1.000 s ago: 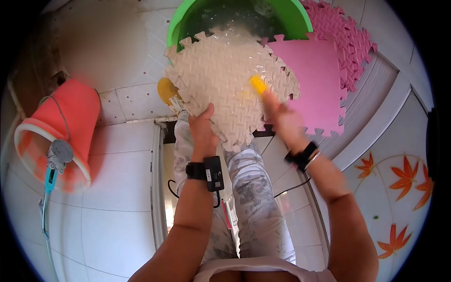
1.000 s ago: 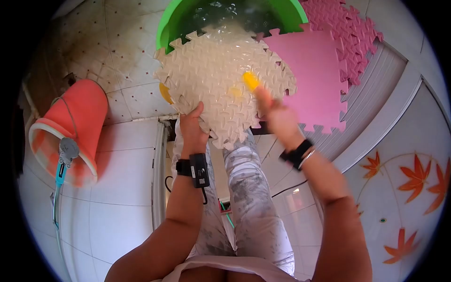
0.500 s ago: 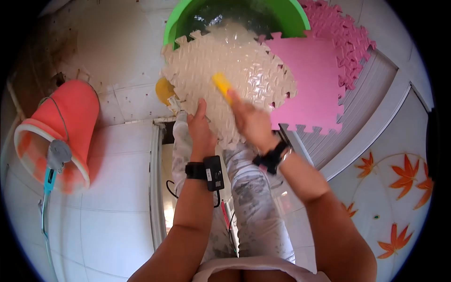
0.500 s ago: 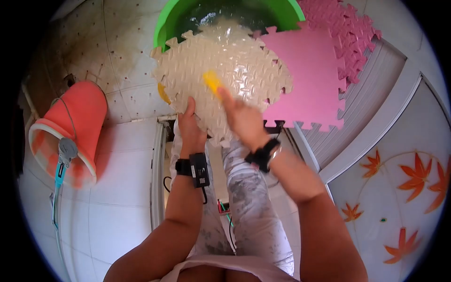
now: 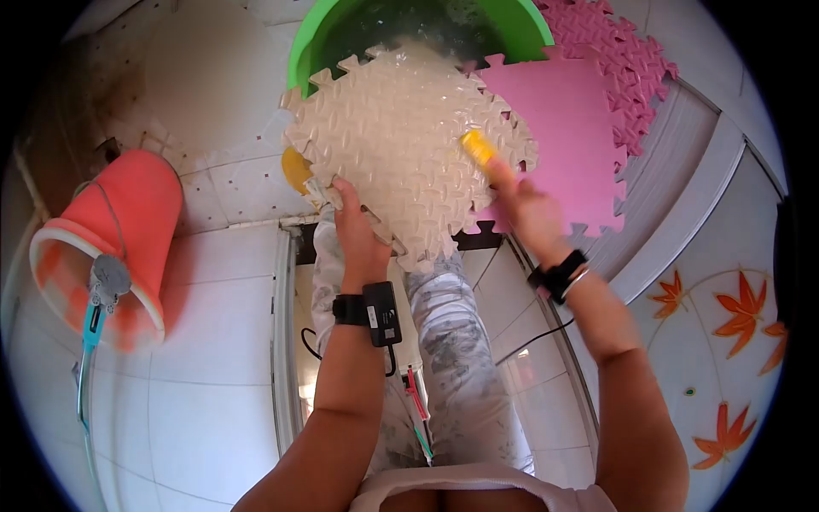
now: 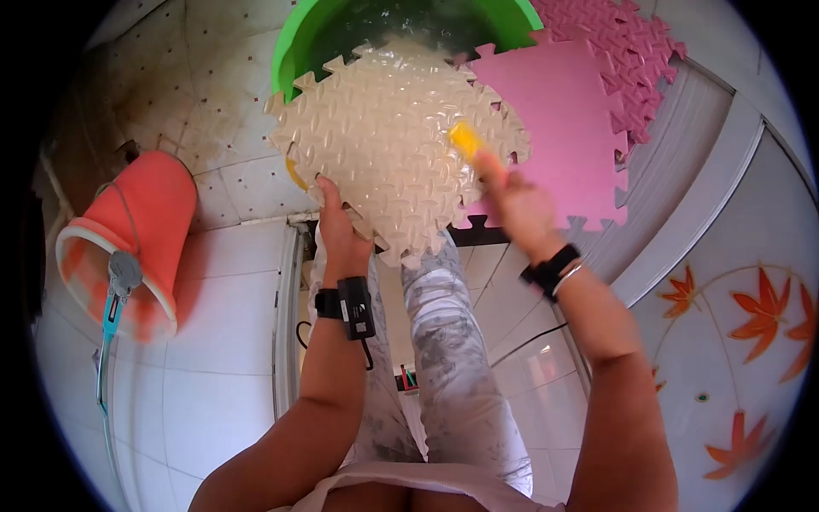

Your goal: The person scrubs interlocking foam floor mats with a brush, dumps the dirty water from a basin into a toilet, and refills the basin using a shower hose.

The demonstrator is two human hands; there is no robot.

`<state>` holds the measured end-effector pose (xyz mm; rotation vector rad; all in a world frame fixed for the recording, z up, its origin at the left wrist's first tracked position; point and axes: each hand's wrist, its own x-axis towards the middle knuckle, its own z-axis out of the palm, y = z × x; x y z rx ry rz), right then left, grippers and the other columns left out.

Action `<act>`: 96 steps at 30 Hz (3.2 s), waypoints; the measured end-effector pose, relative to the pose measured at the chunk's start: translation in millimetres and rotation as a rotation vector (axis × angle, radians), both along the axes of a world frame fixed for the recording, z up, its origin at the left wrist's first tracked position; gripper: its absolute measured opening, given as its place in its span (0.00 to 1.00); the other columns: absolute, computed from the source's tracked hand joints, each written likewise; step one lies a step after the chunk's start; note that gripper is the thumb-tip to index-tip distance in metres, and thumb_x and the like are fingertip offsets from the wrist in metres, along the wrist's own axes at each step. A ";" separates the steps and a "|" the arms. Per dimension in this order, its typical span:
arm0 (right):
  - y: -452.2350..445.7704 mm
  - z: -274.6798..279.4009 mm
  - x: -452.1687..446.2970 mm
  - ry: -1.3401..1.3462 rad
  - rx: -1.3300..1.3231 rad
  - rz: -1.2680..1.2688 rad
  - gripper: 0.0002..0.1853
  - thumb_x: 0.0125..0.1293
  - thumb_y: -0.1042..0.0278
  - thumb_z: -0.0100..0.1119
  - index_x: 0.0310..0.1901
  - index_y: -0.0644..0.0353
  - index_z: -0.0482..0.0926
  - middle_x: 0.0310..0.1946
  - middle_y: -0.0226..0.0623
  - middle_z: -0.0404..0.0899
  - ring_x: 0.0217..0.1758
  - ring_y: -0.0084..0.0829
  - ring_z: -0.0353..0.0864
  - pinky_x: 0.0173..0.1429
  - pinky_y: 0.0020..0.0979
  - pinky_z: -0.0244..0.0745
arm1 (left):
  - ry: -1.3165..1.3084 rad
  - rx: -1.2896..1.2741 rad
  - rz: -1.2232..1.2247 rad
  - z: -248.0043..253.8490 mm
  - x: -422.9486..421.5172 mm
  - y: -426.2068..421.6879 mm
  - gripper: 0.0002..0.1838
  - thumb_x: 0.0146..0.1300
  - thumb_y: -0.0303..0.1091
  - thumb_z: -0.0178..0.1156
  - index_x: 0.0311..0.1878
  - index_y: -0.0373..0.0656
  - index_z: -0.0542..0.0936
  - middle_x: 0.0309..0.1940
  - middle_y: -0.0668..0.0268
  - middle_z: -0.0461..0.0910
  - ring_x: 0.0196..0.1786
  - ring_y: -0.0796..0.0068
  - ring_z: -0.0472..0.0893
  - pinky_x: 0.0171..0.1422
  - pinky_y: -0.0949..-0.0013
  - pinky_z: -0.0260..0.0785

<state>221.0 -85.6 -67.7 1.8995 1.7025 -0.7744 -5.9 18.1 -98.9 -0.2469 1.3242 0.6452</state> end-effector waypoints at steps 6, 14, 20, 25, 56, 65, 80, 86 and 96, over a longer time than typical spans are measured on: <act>37.1 -26.8 -29.0 -0.010 0.129 -0.379 0.32 0.56 0.72 0.48 0.64 0.53 0.55 0.23 0.43 0.75 0.20 0.41 0.77 0.20 0.39 0.70 | 0.034 0.016 -0.005 -1.0 3.0 1.6 0.29 0.66 0.54 0.45 0.61 0.40 0.62 0.55 0.60 0.70 0.53 0.65 0.74 0.55 0.60 0.69; 33.1 8.3 -76.9 0.268 0.221 -0.256 0.30 0.56 0.72 0.50 0.63 0.46 0.63 0.20 0.37 0.70 0.17 0.38 0.73 0.19 0.38 0.69 | 0.367 0.239 -0.100 5.3 11.4 3.0 0.26 0.65 0.46 0.52 0.55 0.31 0.66 0.46 0.59 0.74 0.46 0.72 0.74 0.52 0.71 0.67; 71.0 -6.6 -45.8 0.150 0.308 -0.371 0.29 0.56 0.72 0.52 0.62 0.45 0.63 0.21 0.39 0.68 0.24 0.39 0.74 0.27 0.37 0.70 | 0.671 0.705 -0.419 42.6 14.8 30.8 0.20 0.64 0.37 0.53 0.52 0.30 0.69 0.45 0.59 0.75 0.45 0.73 0.72 0.51 0.72 0.64; 83.5 0.0 -31.6 0.206 0.243 -0.749 0.25 0.56 0.73 0.51 0.58 0.55 0.66 0.27 0.43 0.71 0.31 0.44 0.73 0.35 0.41 0.70 | 0.710 0.738 -0.574 54.7 24.3 54.6 0.17 0.64 0.34 0.53 0.49 0.30 0.70 0.43 0.58 0.76 0.44 0.72 0.73 0.50 0.71 0.64; 138.0 152.6 -10.3 0.435 0.761 -0.698 0.11 0.47 0.82 0.53 0.33 0.63 0.66 0.28 0.47 0.69 0.34 0.51 0.69 0.37 0.43 0.65 | 0.817 0.967 -0.987 212.5 23.7 91.8 0.14 0.63 0.29 0.53 0.50 0.33 0.71 0.37 0.62 0.78 0.38 0.78 0.75 0.44 0.75 0.67; 115.0 40.7 -94.7 1.074 0.472 -1.334 0.10 0.56 0.75 0.54 0.39 0.67 0.67 0.33 0.45 0.68 0.41 0.43 0.70 0.45 0.35 0.65 | 0.428 0.732 -0.819 115.3 25.1 55.6 0.15 0.64 0.36 0.54 0.50 0.37 0.72 0.41 0.67 0.76 0.42 0.79 0.73 0.47 0.76 0.66; 107.0 -77.0 -88.5 1.238 0.528 -1.471 0.10 0.61 0.73 0.53 0.43 0.61 0.66 0.31 0.30 0.71 0.34 0.23 0.70 0.38 0.23 0.68 | 0.365 0.510 -1.049 -6.0 58.5 112.5 0.20 0.50 0.28 0.66 0.46 0.34 0.73 0.37 0.64 0.78 0.33 0.74 0.78 0.37 0.71 0.71; 89.1 -152.6 -53.7 0.556 0.632 -1.470 0.15 0.58 0.67 0.55 0.44 0.62 0.66 0.30 0.49 0.77 0.33 0.48 0.78 0.38 0.41 0.73 | 0.523 0.668 -1.064 -28.5 38.5 121.3 0.21 0.48 0.24 0.64 0.48 0.34 0.72 0.39 0.62 0.77 0.36 0.70 0.77 0.40 0.69 0.70; 136.3 -125.7 -73.9 0.674 0.743 -1.354 0.23 0.70 0.53 0.35 0.57 0.60 0.66 0.45 0.58 0.74 0.48 0.56 0.72 0.51 0.45 0.67 | 0.498 0.427 -1.037 -45.6 29.6 126.6 0.25 0.46 0.22 0.64 0.50 0.35 0.70 0.40 0.61 0.77 0.39 0.68 0.77 0.43 0.68 0.70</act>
